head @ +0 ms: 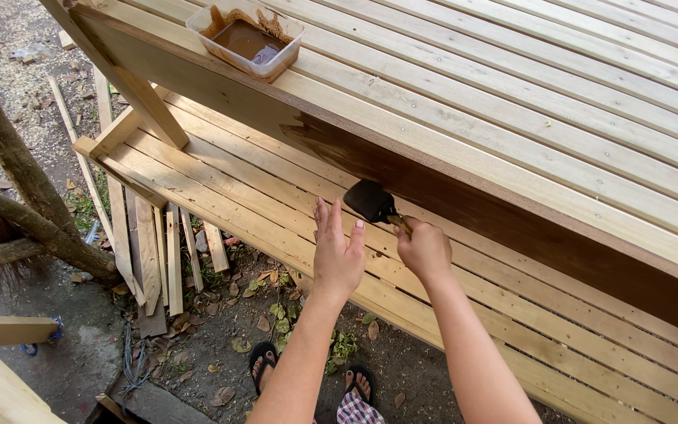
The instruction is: The person applies brown wood stain with a brush to the side rails and slats of a wooden bench-table structure, dipping the brush into a plastic container of stain and brushing along the wood grain, working along the length of the furniture.
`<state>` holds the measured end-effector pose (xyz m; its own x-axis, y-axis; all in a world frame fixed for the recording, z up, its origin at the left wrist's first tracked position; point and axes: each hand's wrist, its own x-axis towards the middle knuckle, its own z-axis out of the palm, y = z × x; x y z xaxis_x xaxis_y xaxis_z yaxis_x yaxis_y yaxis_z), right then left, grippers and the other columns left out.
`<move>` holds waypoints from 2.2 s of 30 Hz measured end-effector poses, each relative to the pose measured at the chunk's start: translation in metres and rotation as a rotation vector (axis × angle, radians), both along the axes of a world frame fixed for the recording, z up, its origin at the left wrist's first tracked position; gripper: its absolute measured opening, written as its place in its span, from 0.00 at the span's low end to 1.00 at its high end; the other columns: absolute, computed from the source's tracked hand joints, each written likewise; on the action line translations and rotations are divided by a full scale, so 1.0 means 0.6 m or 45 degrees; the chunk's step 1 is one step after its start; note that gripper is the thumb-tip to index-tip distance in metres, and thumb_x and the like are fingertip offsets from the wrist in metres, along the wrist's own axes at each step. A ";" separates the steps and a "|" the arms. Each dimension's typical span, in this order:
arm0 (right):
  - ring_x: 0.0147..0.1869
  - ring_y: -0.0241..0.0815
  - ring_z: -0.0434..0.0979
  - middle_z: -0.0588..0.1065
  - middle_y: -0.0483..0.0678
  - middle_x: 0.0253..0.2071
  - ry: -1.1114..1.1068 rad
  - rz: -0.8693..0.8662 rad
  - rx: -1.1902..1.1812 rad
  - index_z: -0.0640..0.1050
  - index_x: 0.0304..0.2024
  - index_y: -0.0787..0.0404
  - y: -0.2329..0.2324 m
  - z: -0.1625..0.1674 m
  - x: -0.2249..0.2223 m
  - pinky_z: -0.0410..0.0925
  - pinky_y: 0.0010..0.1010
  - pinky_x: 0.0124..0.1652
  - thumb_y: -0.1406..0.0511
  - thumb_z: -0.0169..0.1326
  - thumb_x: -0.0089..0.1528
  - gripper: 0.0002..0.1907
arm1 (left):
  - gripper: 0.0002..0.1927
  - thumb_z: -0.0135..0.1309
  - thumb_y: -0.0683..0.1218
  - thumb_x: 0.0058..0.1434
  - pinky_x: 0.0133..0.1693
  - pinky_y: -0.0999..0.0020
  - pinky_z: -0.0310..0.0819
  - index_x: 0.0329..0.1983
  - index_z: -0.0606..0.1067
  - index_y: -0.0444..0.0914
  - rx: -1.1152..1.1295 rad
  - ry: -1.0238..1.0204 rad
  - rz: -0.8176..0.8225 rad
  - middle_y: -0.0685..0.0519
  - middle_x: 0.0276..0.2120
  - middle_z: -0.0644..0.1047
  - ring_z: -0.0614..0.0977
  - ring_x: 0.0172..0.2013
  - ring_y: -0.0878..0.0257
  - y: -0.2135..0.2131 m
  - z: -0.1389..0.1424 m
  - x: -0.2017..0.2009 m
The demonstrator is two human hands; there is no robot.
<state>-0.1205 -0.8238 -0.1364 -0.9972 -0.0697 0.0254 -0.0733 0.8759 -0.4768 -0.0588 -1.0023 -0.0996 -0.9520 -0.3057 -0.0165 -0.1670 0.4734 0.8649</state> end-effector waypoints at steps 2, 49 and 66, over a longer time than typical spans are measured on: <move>0.35 0.58 0.82 0.80 0.57 0.30 -0.085 -0.053 0.031 0.84 0.44 0.54 0.027 0.006 0.012 0.73 0.46 0.39 0.56 0.57 0.63 0.14 | 0.36 0.39 0.57 0.72 0.73 0.54 0.38 0.76 0.50 0.32 -0.014 -0.015 -0.018 0.35 0.76 0.43 0.42 0.77 0.44 -0.001 0.000 0.002; 0.35 0.50 0.85 0.81 0.52 0.31 -0.126 -0.041 0.181 0.83 0.45 0.54 0.090 0.008 0.022 0.76 0.42 0.38 0.55 0.53 0.66 0.14 | 0.36 0.41 0.56 0.71 0.72 0.53 0.37 0.75 0.52 0.32 0.034 0.034 -0.111 0.35 0.77 0.43 0.43 0.76 0.42 0.085 -0.032 0.006; 0.39 0.57 0.82 0.82 0.55 0.36 0.158 -0.013 0.021 0.85 0.47 0.55 0.090 0.016 0.026 0.74 0.46 0.40 0.56 0.58 0.62 0.16 | 0.35 0.39 0.56 0.72 0.72 0.54 0.38 0.76 0.51 0.33 0.026 -0.050 -0.114 0.36 0.77 0.42 0.41 0.76 0.44 0.074 -0.027 -0.005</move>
